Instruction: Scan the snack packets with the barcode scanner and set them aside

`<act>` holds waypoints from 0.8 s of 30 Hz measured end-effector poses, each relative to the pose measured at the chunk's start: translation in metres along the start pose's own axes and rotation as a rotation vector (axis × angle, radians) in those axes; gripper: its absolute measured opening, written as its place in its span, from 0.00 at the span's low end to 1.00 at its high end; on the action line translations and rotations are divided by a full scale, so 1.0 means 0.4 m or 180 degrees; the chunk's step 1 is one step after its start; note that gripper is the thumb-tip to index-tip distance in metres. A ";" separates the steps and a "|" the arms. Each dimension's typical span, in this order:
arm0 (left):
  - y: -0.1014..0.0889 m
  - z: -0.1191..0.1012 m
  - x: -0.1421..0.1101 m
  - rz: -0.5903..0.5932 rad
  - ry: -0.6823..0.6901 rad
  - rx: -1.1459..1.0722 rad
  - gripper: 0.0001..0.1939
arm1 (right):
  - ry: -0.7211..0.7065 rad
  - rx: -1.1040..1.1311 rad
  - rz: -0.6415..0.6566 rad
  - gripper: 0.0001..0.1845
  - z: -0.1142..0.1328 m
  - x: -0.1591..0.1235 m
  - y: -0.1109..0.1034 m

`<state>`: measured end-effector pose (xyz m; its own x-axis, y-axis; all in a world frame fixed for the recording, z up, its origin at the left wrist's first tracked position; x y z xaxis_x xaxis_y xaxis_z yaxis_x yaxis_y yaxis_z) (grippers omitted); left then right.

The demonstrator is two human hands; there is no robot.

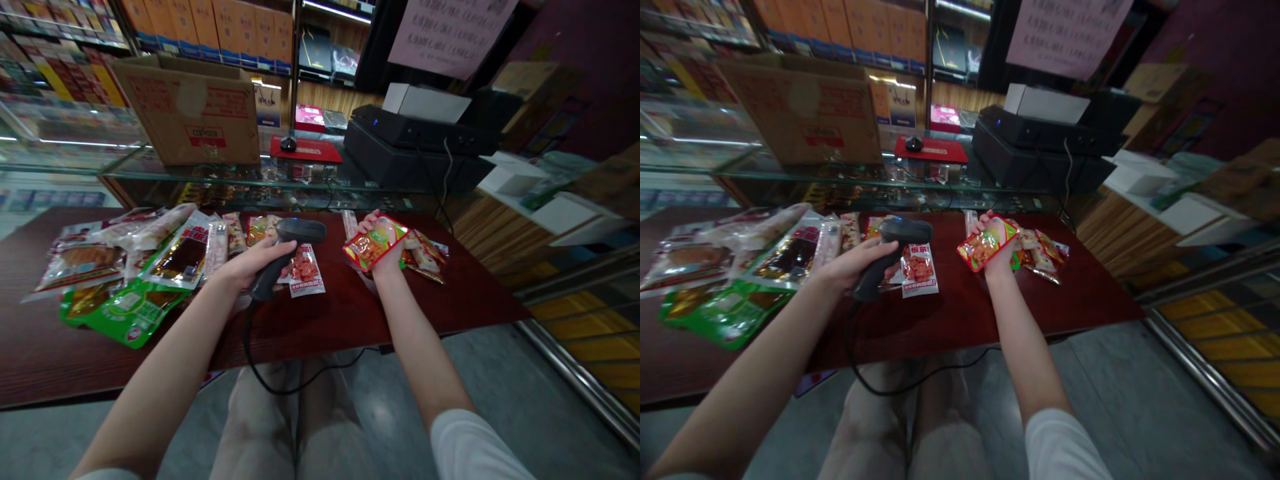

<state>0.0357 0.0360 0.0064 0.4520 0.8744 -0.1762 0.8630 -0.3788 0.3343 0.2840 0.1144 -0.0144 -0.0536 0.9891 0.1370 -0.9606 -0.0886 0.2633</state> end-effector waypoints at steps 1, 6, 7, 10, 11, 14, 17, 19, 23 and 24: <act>0.008 0.005 -0.001 0.0045 -0.0045 0.0039 0.23 | -0.0119 0.0155 -0.0043 0.15 0.003 0.000 0.000; 0.032 0.014 -0.004 0.0280 -0.0078 0.0065 0.27 | -0.0339 0.0461 -0.0283 0.13 0.007 -0.004 -0.002; 0.034 0.014 -0.004 0.0311 -0.0048 0.0060 0.28 | -0.0305 0.0449 -0.0284 0.13 0.006 -0.005 -0.001; 0.039 0.012 -0.004 0.0372 0.0049 0.0100 0.29 | -0.0265 0.0540 -0.0147 0.13 0.003 -0.004 0.006; 0.040 0.013 -0.003 0.0379 0.0062 0.0126 0.29 | -0.0270 0.0586 -0.0077 0.13 0.004 -0.004 0.009; 0.043 0.015 -0.003 0.0385 0.0031 0.0168 0.30 | -0.0288 0.0698 0.0037 0.12 0.003 -0.005 0.015; 0.036 0.013 -0.005 0.0325 0.0012 0.0070 0.33 | -0.0251 0.0790 -0.0123 0.11 0.000 -0.005 0.012; 0.021 0.007 -0.005 0.0193 0.0041 0.0036 0.35 | -0.0280 0.0768 -0.0368 0.12 0.002 0.000 -0.005; -0.035 -0.017 -0.002 -0.0262 0.0147 0.0049 0.33 | -0.0634 -0.0169 -0.0971 0.17 0.038 0.026 -0.094; -0.053 -0.024 0.000 -0.0422 0.0165 0.0010 0.31 | -0.0784 -0.0682 -0.1186 0.18 0.057 0.033 -0.129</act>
<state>0.0153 0.0469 0.0082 0.3218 0.9314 -0.1704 0.9151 -0.2598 0.3083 0.3390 0.1292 -0.0043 0.3455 0.8894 0.2993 -0.9380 0.3177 0.1387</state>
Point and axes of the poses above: each hand's wrist, its own x-axis towards the middle knuckle, its own y-axis out of the palm, z = x × y, the point moved 6 cm from there along x, towards the middle knuckle, and after that the axes turned 10 degrees about -x, right-handed, at the moved point
